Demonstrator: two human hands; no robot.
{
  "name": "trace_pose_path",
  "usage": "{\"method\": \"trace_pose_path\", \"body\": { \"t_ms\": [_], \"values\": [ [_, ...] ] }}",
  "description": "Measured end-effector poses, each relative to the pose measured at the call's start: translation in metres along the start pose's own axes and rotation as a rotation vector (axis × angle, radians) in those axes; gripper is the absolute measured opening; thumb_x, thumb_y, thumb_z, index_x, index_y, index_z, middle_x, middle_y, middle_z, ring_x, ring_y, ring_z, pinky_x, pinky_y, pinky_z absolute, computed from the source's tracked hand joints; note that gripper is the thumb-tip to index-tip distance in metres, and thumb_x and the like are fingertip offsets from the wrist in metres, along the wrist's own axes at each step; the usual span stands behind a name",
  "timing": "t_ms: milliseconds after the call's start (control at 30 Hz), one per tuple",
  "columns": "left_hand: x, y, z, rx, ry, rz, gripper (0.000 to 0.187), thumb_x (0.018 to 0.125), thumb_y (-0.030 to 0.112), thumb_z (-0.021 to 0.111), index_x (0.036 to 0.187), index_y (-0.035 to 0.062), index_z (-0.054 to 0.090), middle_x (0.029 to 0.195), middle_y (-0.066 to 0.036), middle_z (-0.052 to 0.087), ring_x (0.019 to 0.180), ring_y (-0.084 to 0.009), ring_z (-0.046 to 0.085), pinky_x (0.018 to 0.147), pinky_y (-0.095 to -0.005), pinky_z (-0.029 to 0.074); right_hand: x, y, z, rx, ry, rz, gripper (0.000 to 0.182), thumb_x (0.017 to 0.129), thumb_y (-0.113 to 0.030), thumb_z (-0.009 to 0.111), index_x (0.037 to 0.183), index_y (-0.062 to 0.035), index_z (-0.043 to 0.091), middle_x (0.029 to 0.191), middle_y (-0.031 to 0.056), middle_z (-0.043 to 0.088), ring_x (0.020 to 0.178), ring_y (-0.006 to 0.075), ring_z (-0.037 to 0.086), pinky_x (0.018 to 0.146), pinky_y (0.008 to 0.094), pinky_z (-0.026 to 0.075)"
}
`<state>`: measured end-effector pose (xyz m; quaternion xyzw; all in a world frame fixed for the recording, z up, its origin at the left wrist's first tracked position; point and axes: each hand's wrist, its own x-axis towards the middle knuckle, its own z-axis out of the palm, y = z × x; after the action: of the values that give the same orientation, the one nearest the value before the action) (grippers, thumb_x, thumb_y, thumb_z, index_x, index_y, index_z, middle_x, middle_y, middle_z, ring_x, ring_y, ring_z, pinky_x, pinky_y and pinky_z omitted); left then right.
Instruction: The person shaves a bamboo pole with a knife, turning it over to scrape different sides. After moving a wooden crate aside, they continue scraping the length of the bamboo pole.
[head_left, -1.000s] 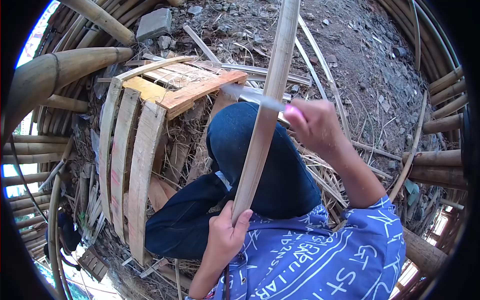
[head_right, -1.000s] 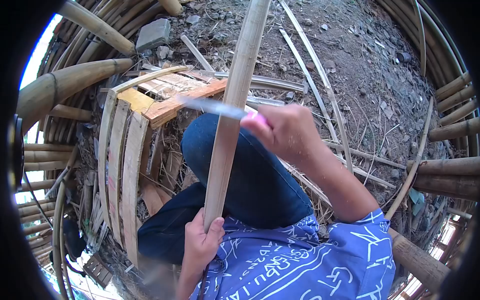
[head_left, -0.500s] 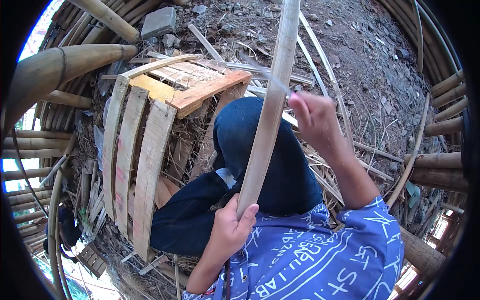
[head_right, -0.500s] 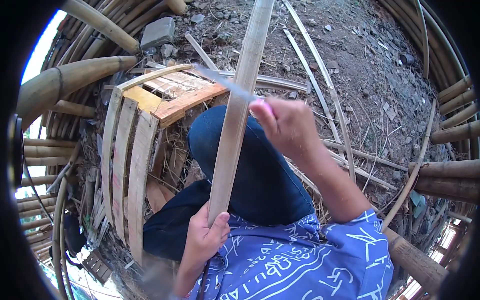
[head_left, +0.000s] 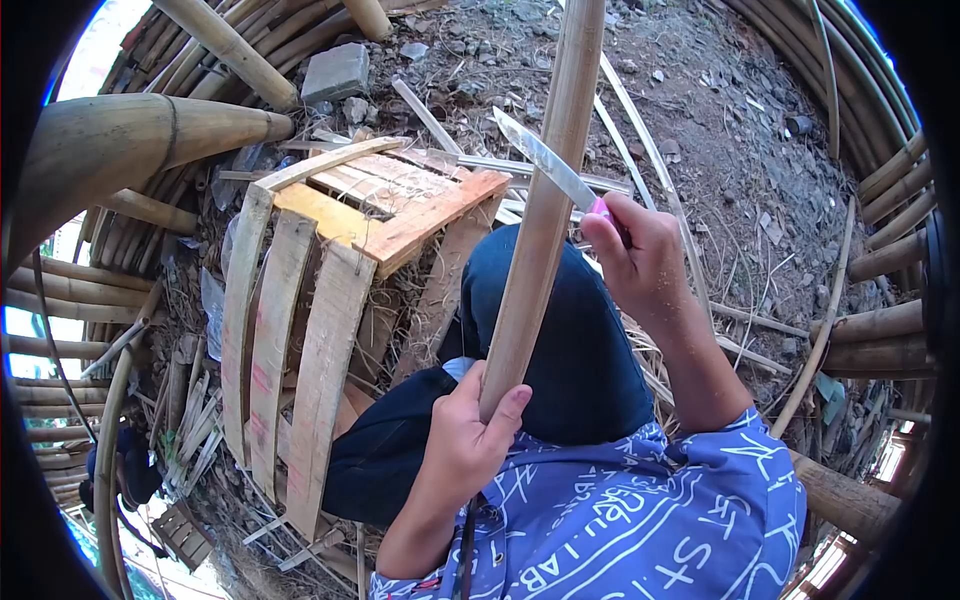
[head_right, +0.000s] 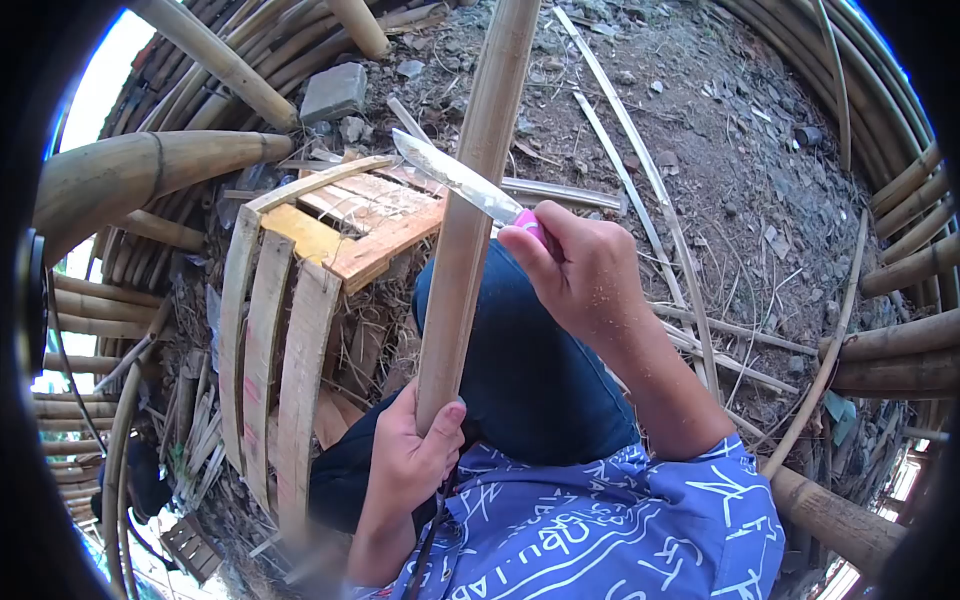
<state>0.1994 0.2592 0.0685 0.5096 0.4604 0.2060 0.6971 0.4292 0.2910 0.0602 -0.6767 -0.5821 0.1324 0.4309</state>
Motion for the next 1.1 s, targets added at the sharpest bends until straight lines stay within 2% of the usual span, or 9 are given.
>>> {"method": "trace_pose_path", "body": {
  "t_ms": [67, 167, 200, 267, 467, 533, 667, 800, 1100],
  "values": [
    [0.001, 0.002, 0.001, 0.110, 0.045, -0.010, 0.028, 0.092, 0.024, 0.061, 0.096, -0.0024, 0.055, 0.057, -0.004, 0.057, 0.051, -0.0081, 0.055, 0.047, -0.0231, 0.041, 0.002, -0.001, -0.006, -0.014, -0.044, 0.009, 0.040, 0.091, -0.038, 0.058, 0.072, -0.0028, 0.056, 0.053, 0.0133, 0.049, 0.048, 0.0306, 0.055, 0.046, 0.0365, 0.040],
    [-0.006, 0.003, -0.002, 0.143, 0.032, -0.004, 0.026, 0.093, 0.022, 0.059, 0.093, -0.0035, 0.054, 0.056, -0.006, 0.056, 0.050, -0.0094, 0.056, 0.046, -0.0248, 0.042, 0.003, -0.004, -0.008, -0.019, -0.049, -0.018, 0.040, 0.091, -0.038, 0.057, 0.071, -0.0028, 0.059, 0.052, 0.0139, 0.049, 0.049, 0.0311, 0.056, 0.047, 0.0373, 0.041],
    [-0.009, 0.001, -0.002, 0.144, 0.032, -0.010, 0.026, 0.093, 0.022, 0.059, 0.093, -0.0035, 0.054, 0.056, -0.006, 0.056, 0.050, -0.0094, 0.056, 0.046, -0.0248, 0.042, 0.003, -0.007, -0.010, -0.060, -0.116, -0.007, 0.041, 0.091, -0.038, 0.057, 0.070, -0.0027, 0.059, 0.052, 0.0142, 0.050, 0.049, 0.0316, 0.056, 0.047, 0.0376, 0.041],
    [-0.007, -0.006, -0.002, 0.169, 0.047, 0.060, 0.021, 0.094, 0.019, 0.057, 0.099, 0.0001, 0.049, 0.059, 0.004, 0.044, 0.047, -0.0009, 0.040, 0.040, -0.0175, 0.030, 0.007, -0.007, -0.009, -0.098, -0.178, 0.001, 0.042, 0.091, -0.039, 0.056, 0.070, -0.0026, 0.060, 0.052, 0.0145, 0.050, 0.049, 0.0321, 0.056, 0.047, 0.0379, 0.041],
    [-0.003, -0.006, -0.002, 0.109, 0.077, 0.026, 0.021, 0.094, 0.016, 0.056, 0.103, -0.0009, 0.048, 0.061, 0.003, 0.045, 0.046, -0.0012, 0.040, 0.040, -0.0178, 0.031, 0.025, 0.006, 0.017, 0.041, -0.135, 0.017, 0.045, 0.091, -0.042, 0.054, 0.073, -0.0022, 0.064, 0.055, 0.0169, 0.054, 0.051, 0.0347, 0.057, 0.048, 0.0395, 0.044],
    [-0.001, -0.007, -0.004, 0.098, 0.093, 0.019, 0.022, 0.094, 0.016, 0.056, 0.104, -0.0011, 0.047, 0.060, 0.003, 0.046, 0.046, -0.0012, 0.040, 0.039, -0.0179, 0.031, 0.031, 0.011, 0.024, -0.040, -0.170, -0.051, 0.044, 0.091, -0.042, 0.054, 0.073, -0.0030, 0.065, 0.055, 0.0171, 0.054, 0.053, 0.0348, 0.059, 0.050, 0.0395, 0.045],
    [0.001, -0.012, -0.003, 0.098, 0.111, -0.004, 0.024, 0.094, 0.017, 0.056, 0.106, -0.0017, 0.047, 0.060, 0.002, 0.046, 0.047, -0.0012, 0.041, 0.040, -0.0178, 0.032, 0.037, 0.010, 0.025, -0.017, -0.176, -0.100, 0.044, 0.091, -0.042, 0.054, 0.073, -0.0037, 0.065, 0.055, 0.0166, 0.055, 0.053, 0.0345, 0.059, 0.050, 0.0391, 0.045],
    [0.005, -0.013, 0.000, 0.118, 0.116, 0.029, 0.022, 0.094, 0.017, 0.056, 0.103, -0.0016, 0.048, 0.060, 0.002, 0.047, 0.048, -0.0016, 0.042, 0.041, -0.0185, 0.032, 0.035, 0.013, 0.016, -0.118, -0.218, -0.136, 0.047, 0.090, -0.045, 0.054, 0.069, -0.0037, 0.063, 0.054, 0.0154, 0.054, 0.053, 0.0343, 0.059, 0.049, 0.0398, 0.045],
    [0.011, 0.009, 0.003, 0.334, 0.095, -0.020, 0.023, 0.093, 0.017, 0.056, 0.100, -0.0035, 0.049, 0.057, -0.002, 0.051, 0.051, -0.0056, 0.050, 0.047, -0.0229, 0.040, 0.036, 0.013, 0.001, -0.242, -0.317, -0.175, 0.052, 0.089, -0.050, 0.053, 0.062, -0.0063, 0.061, 0.050, 0.0143, 0.052, 0.050, 0.0333, 0.058, 0.048, 0.0409, 0.044]
  ]
}}
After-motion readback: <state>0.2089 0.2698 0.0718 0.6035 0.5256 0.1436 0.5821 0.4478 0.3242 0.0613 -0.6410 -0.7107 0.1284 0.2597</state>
